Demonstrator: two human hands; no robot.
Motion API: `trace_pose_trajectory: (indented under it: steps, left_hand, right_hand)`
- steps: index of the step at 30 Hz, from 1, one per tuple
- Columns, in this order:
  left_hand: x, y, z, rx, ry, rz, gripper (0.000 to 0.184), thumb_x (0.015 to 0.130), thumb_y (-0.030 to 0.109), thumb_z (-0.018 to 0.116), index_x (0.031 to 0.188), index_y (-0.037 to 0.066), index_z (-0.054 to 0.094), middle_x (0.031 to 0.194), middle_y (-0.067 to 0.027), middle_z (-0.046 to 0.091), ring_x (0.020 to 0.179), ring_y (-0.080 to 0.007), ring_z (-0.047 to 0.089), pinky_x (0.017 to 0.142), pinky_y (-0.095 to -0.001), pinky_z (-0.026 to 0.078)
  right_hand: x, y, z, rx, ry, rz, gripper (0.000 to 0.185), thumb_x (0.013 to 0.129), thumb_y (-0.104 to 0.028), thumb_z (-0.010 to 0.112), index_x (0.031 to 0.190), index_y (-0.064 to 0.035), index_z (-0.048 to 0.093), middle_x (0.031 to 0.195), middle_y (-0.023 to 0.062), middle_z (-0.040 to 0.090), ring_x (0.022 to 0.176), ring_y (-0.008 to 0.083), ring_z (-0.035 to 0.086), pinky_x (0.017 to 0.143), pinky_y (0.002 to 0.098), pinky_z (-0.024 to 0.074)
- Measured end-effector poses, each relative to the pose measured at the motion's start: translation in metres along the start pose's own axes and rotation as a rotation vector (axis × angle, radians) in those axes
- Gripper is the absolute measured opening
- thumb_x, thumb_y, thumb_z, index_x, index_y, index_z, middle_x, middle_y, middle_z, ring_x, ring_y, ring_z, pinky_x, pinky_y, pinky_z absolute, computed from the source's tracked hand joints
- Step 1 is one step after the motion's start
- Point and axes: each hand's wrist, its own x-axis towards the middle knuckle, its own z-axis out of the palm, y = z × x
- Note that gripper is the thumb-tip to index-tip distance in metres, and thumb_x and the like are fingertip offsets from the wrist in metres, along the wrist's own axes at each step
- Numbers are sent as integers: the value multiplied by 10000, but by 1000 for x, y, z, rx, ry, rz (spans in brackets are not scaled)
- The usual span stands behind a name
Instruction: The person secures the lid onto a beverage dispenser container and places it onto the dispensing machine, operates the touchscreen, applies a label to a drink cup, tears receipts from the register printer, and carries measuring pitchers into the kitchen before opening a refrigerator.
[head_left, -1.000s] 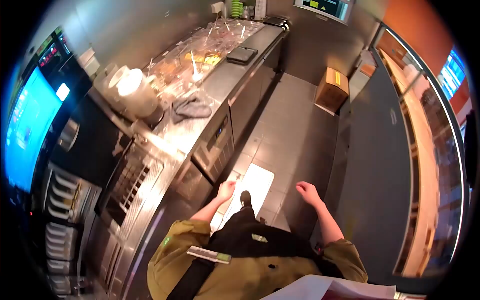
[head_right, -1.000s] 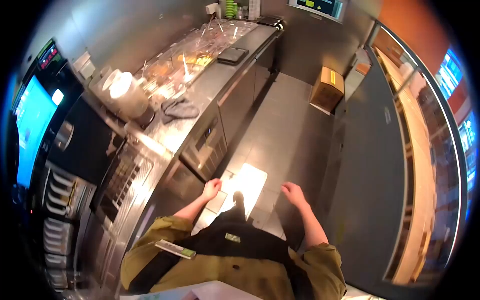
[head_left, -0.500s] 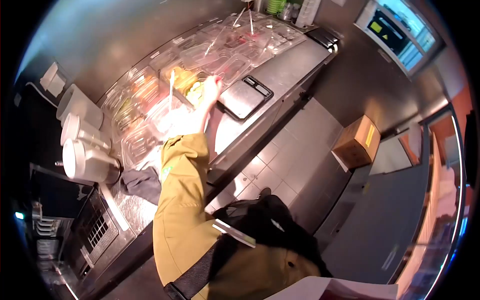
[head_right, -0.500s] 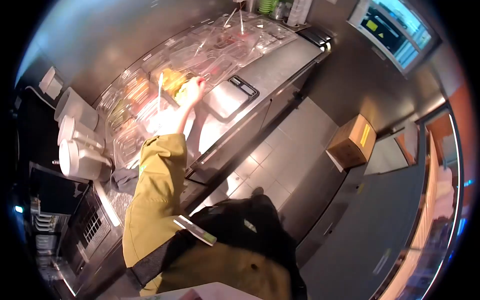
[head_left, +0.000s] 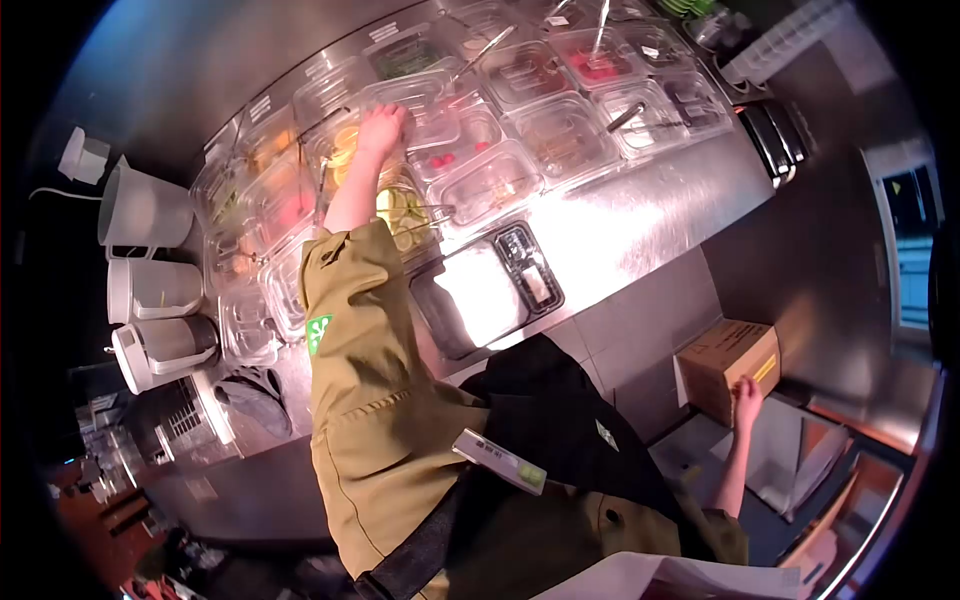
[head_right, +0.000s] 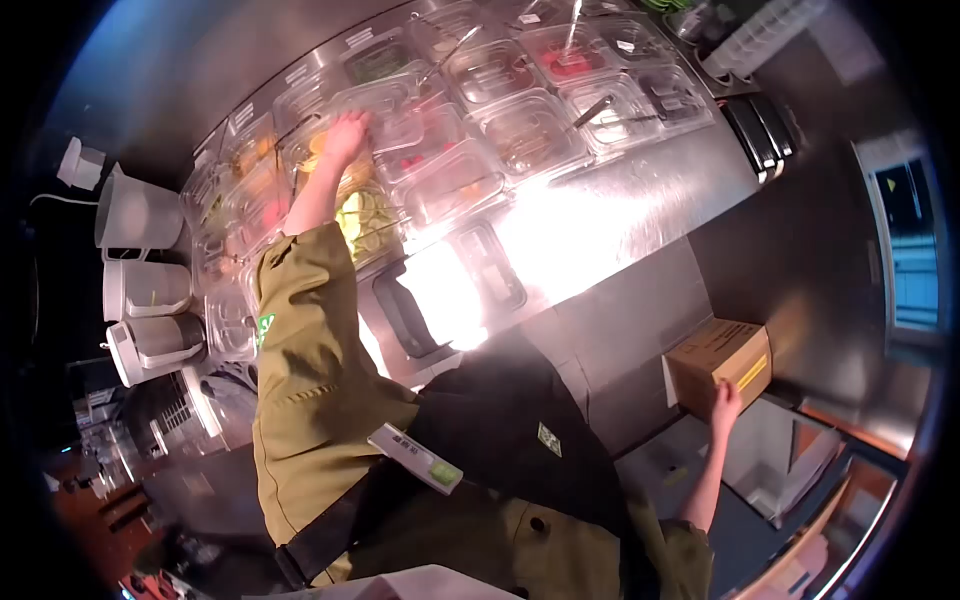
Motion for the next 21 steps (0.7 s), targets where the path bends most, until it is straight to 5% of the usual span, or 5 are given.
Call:
trace_pose_trajectory:
  steps: [5, 11, 13, 15, 21]
  left_hand:
    - [12, 2, 1, 20, -10, 53, 250, 671, 98, 551, 916, 84, 499, 895, -71, 522, 926, -240, 512, 774, -383, 421]
    - [-4, -20, 3, 217, -7, 175, 181, 751, 164, 501, 898, 58, 518, 903, -125, 544, 885, -273, 523, 756, -387, 423]
    - [-24, 6, -52, 77, -371, -66, 210, 795, 134, 448, 959, 45, 546, 990, -159, 551, 940, -296, 517, 823, -407, 402]
    - [-80, -21, -36, 171, -325, 69, 492, 743, 47, 480, 1231, 33, 416, 1259, -166, 419, 1078, -341, 439, 933, -414, 330]
    - [-142, 56, -64, 9, -343, -296, 308, 757, 66, 501, 1054, 3, 452, 1033, -182, 467, 992, -341, 429, 850, -418, 342]
  right_hand:
    - [23, -45, 57, -116, -438, 75, 207, 846, -144, 543, 953, 34, 543, 787, 77, 578, 624, 120, 532, 548, 253, 478]
    - [44, 33, 94, -146, -721, 320, 116, 820, -74, 492, 858, 20, 548, 656, 64, 558, 543, 130, 545, 462, 253, 440]
    - [52, 9, 80, -206, -655, 229, 153, 789, -143, 546, 768, 9, 545, 572, 55, 537, 512, 131, 538, 444, 272, 408]
    - [71, -18, 70, -333, -402, 64, 196, 780, -152, 542, 800, 43, 551, 643, 150, 579, 545, 209, 563, 541, 333, 443]
    - [251, -25, 60, -295, -53, -244, 171, 785, -166, 565, 807, 3, 580, 728, 163, 567, 691, 291, 572, 623, 343, 453]
